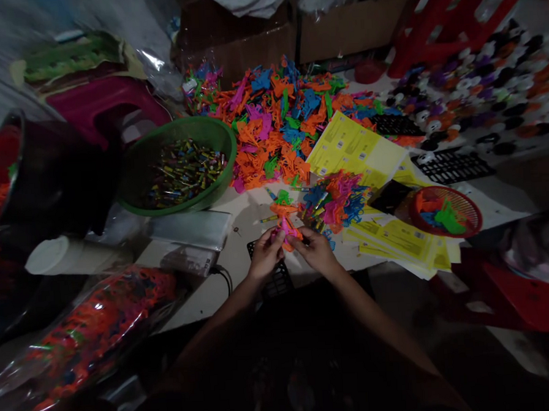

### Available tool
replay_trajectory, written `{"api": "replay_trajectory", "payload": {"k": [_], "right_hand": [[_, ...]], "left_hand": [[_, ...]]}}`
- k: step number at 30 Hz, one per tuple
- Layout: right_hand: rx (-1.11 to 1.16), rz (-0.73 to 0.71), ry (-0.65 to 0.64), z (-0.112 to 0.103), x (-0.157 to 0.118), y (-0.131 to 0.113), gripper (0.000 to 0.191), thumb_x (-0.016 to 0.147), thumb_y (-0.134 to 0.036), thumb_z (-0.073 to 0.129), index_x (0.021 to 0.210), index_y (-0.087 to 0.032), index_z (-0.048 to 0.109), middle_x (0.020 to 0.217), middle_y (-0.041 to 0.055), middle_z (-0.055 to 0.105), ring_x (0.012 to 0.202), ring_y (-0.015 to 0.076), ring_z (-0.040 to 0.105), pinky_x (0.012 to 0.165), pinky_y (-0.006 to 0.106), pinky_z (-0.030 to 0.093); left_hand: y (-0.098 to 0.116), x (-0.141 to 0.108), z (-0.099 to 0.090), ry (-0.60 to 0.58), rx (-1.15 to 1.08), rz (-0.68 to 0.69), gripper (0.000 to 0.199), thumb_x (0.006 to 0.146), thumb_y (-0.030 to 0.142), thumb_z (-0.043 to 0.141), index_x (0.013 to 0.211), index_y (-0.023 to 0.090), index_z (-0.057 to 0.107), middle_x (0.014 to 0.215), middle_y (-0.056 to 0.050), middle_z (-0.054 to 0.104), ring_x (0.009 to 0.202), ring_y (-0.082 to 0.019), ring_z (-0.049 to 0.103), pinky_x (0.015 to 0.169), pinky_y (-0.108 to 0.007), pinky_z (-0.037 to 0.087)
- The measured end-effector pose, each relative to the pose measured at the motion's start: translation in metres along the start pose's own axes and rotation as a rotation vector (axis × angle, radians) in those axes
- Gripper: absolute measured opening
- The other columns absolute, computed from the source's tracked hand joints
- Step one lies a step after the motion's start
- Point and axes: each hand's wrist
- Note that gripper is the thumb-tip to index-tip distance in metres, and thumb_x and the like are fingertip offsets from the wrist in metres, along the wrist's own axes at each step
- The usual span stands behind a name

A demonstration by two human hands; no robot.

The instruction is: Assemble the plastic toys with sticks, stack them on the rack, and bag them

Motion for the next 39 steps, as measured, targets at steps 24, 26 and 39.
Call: {"api": "replay_trajectory", "payload": {"k": [24, 26, 39], "right_hand": [[0.391, 0.171, 0.293, -0.001, -0.007, -0.023, 0.031, 0.072, -0.047, 0.057, 0.064, -0.017, 0.057, 0.061, -0.0021, 0.059, 0.056, 0.0099, 0.051, 0.057, 0.023, 0.042], [0.366, 0.150, 0.248, 0.003, -0.011, -0.027, 0.033, 0.073, -0.048, 0.055, 0.061, -0.018, 0.055, 0.057, -0.0023, 0.056, 0.052, 0.0098, 0.049, 0.053, 0.023, 0.041], [0.248, 0.048, 0.214, 0.007, -0.016, -0.026, 0.037, 0.078, -0.051, 0.047, 0.059, -0.019, 0.048, 0.050, -0.0032, 0.047, 0.047, 0.0090, 0.043, 0.047, 0.022, 0.036]], "left_hand": [[0.022, -0.014, 0.006, -0.232, -0.388, -0.098, 0.036, 0.063, 0.036, 0.072, 0.086, 0.016, 0.054, 0.073, -0.001, 0.059, 0.055, -0.007, 0.051, 0.047, -0.017, 0.032], [0.019, -0.015, 0.008, -0.265, -0.402, -0.104, 0.035, 0.062, 0.035, 0.073, 0.085, 0.015, 0.055, 0.074, -0.001, 0.059, 0.058, -0.007, 0.053, 0.049, -0.018, 0.033], [0.017, -0.022, 0.006, -0.331, -0.134, -0.014, 0.033, 0.074, 0.045, 0.059, 0.082, 0.013, 0.060, 0.067, 0.000, 0.054, 0.047, -0.004, 0.041, 0.042, -0.018, 0.027]]}}
Point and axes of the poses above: each hand's wrist, its own x-axis towards the middle knuckle, its own z-axis out of the palm, y = z × x
